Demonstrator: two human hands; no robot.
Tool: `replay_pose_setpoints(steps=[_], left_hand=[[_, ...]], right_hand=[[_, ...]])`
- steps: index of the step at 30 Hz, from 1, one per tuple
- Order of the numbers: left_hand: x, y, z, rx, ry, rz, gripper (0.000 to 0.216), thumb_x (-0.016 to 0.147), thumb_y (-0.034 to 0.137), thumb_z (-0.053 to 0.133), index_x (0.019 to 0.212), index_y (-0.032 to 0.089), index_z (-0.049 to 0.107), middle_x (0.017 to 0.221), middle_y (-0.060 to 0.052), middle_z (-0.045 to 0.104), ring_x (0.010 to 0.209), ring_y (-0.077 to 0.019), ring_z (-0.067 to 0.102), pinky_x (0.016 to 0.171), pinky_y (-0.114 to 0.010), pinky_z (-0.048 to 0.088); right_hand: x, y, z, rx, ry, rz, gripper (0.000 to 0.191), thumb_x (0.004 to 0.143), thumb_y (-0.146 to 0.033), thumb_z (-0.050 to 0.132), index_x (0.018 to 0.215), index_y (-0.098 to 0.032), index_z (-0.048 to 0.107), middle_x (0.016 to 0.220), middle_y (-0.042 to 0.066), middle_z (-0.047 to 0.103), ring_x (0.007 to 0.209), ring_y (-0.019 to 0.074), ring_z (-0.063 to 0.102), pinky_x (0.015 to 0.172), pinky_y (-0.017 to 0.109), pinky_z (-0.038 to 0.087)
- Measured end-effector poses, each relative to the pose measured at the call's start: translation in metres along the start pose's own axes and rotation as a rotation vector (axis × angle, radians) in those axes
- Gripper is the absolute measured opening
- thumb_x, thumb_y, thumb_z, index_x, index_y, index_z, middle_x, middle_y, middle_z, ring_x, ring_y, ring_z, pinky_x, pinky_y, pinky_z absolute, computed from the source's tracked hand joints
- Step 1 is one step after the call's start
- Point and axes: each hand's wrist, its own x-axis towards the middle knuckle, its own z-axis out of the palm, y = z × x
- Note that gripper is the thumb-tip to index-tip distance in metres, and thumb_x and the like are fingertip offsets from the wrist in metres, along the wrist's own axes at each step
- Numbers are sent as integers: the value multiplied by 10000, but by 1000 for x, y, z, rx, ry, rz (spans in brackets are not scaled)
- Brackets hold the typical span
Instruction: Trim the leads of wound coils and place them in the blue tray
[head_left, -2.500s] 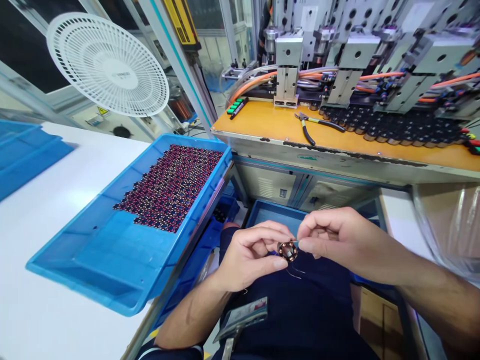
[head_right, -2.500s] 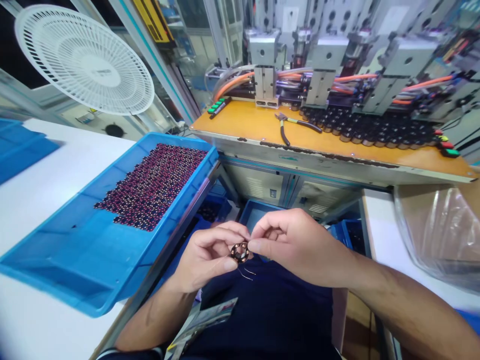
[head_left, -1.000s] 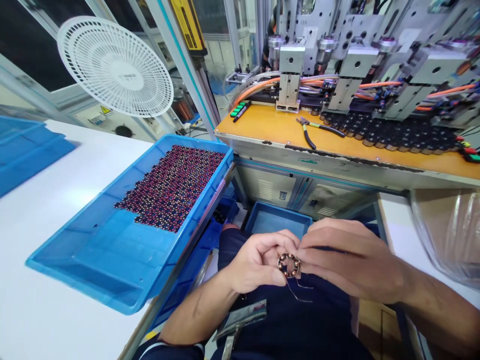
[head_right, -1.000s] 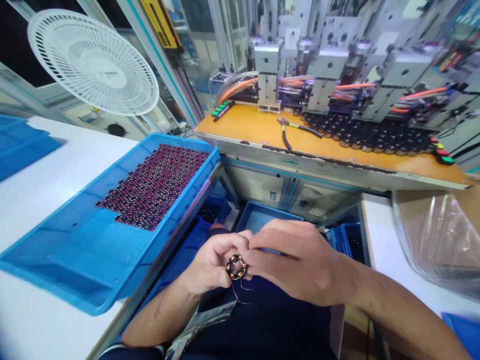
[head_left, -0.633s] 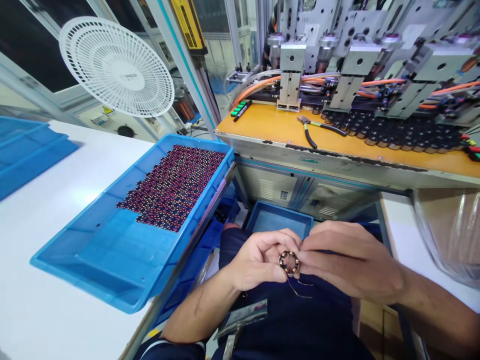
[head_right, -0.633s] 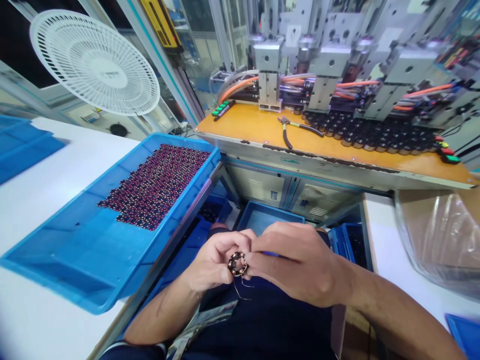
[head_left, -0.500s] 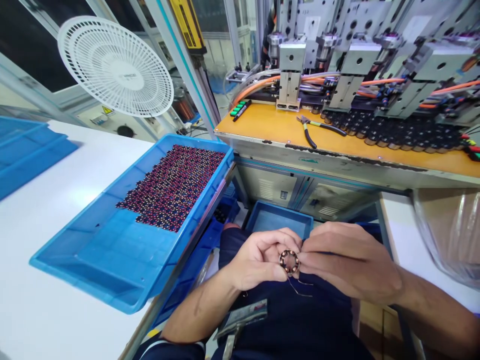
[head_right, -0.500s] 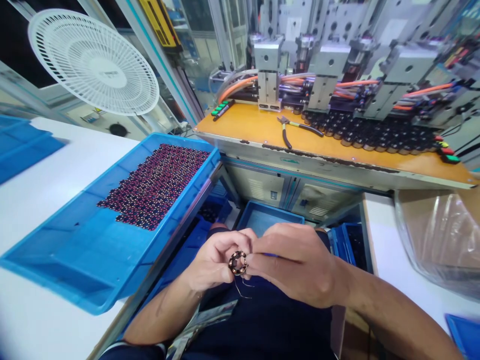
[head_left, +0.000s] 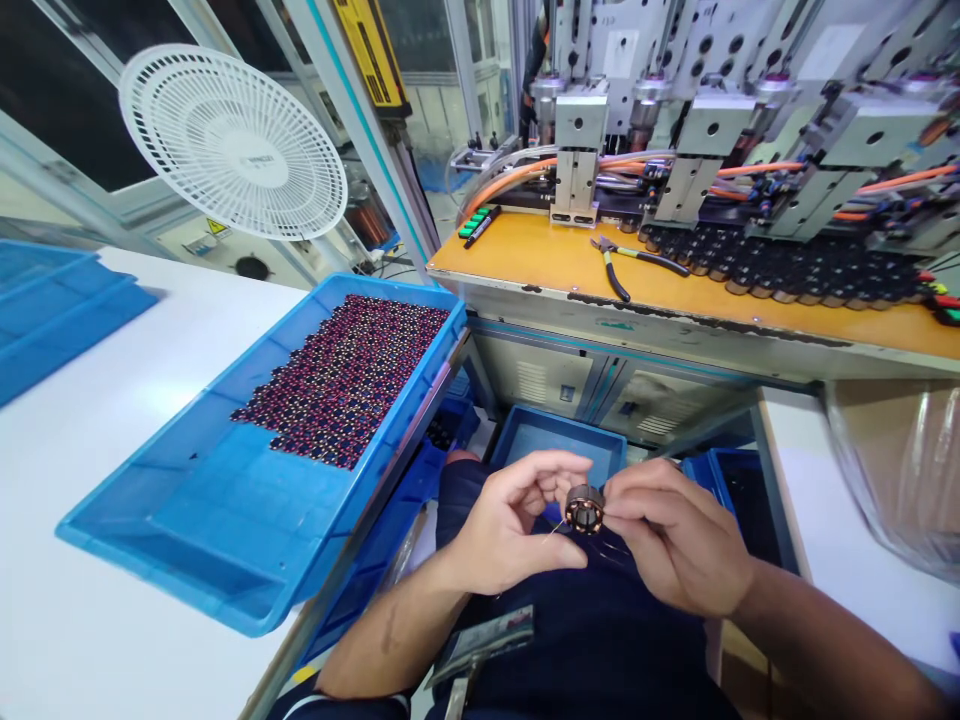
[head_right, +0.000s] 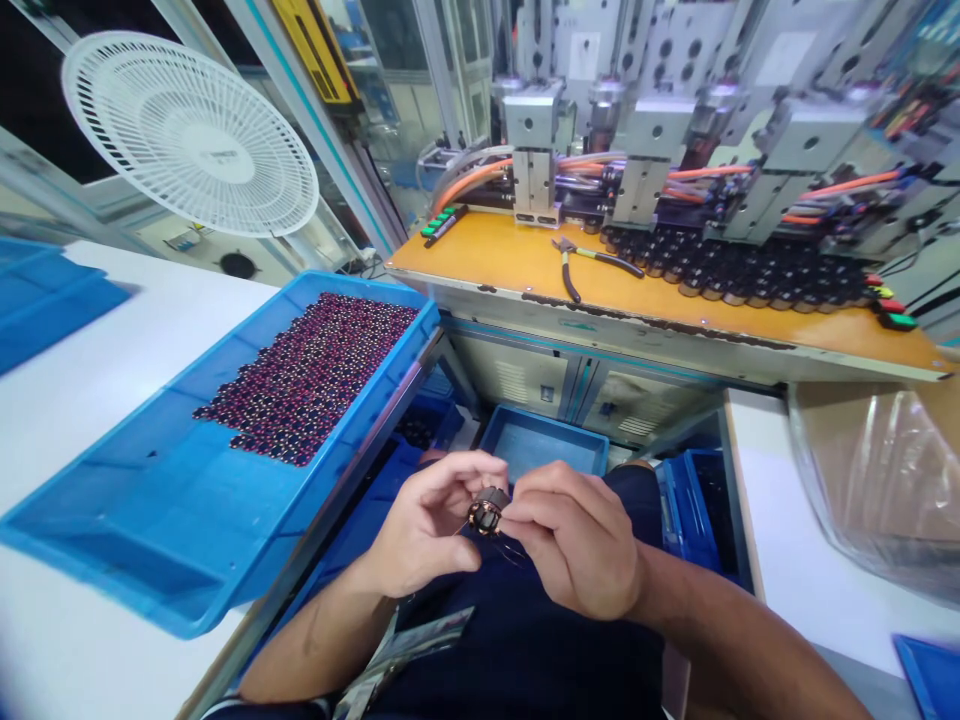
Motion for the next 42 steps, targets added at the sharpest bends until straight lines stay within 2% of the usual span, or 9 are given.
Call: replay_pose_setpoints(steps=[4, 8, 14, 18, 21, 25, 30, 37, 42], left_hand=[[-6, 1, 0, 10, -6, -47, 291, 880, 158, 671, 1168, 157, 632, 868, -44, 627, 765, -65, 610, 723, -147, 481], [-6, -1, 1, -28, 8, 4, 341, 931, 76, 562, 1244, 206, 593, 873, -32, 639, 783, -71, 656, 720, -143, 504], [-2, -1, 0, -92, -25, 135, 403, 882, 93, 628, 1258, 238, 618, 1176, -74, 525, 896, -115, 657, 800, -244, 542], [3, 2, 1, -103, -12, 214, 159, 797, 108, 737, 904, 102, 620, 1154, -98, 600, 973, -144, 650, 898, -297, 528], [5, 2, 3, -225, -34, 268, 265, 771, 105, 766, 805, 104, 503, 1003, -78, 703, 1076, -203, 658, 968, -367, 502], [7, 1, 0, -355, -26, 50, 333, 775, 222, 801, 1019, 125, 597, 1034, -80, 708, 1092, -150, 653, 990, -306, 482], [2, 4, -4, -269, -232, -417, 529, 803, 582, 683, 927, 76, 588, 753, -38, 632, 652, -67, 620, 621, -171, 473], [-4, 1, 0, -267, -41, -176, 484, 808, 391, 758, 1122, 82, 557, 780, -34, 623, 660, -86, 640, 611, -188, 500], [-3, 1, -7, -291, -153, -227, 638, 815, 451, 738, 1286, 103, 486, 803, -30, 638, 652, -99, 653, 603, -195, 496]], right_hand=[[1, 1, 1, 3, 7, -10, 70, 892, -44, 553, 906, -109, 574, 801, 45, 617, 741, 83, 620, 689, 204, 517], [2, -1, 3, -44, 31, 11, 57, 900, -58, 561, 877, -103, 588, 792, 52, 613, 741, 76, 596, 706, 186, 505], [-1, -3, 7, -73, 37, 90, 94, 878, -29, 567, 889, -118, 593, 808, 44, 620, 757, 78, 606, 697, 176, 501], [-2, -3, 7, -40, 44, 134, 98, 887, -43, 559, 899, -140, 565, 783, 29, 603, 721, 88, 599, 638, 197, 490], [0, -5, 2, -47, -27, 60, 100, 894, -47, 533, 909, -143, 558, 787, 33, 603, 729, 84, 605, 667, 193, 505], [6, -10, -6, -136, -108, -110, 132, 884, -33, 511, 947, -147, 534, 794, 38, 613, 733, 96, 631, 665, 190, 531], [0, -12, -11, -238, -158, -117, 95, 977, -167, 492, 893, -172, 537, 740, 32, 596, 623, 101, 600, 516, 197, 498], [-11, -8, -2, -370, -116, -75, 59, 1002, -187, 507, 982, -148, 547, 871, 93, 584, 780, 150, 568, 673, 292, 457], [-20, 3, -7, -269, -156, -141, 110, 917, -49, 569, 1006, -113, 564, 982, 114, 562, 902, 145, 541, 777, 268, 427]])
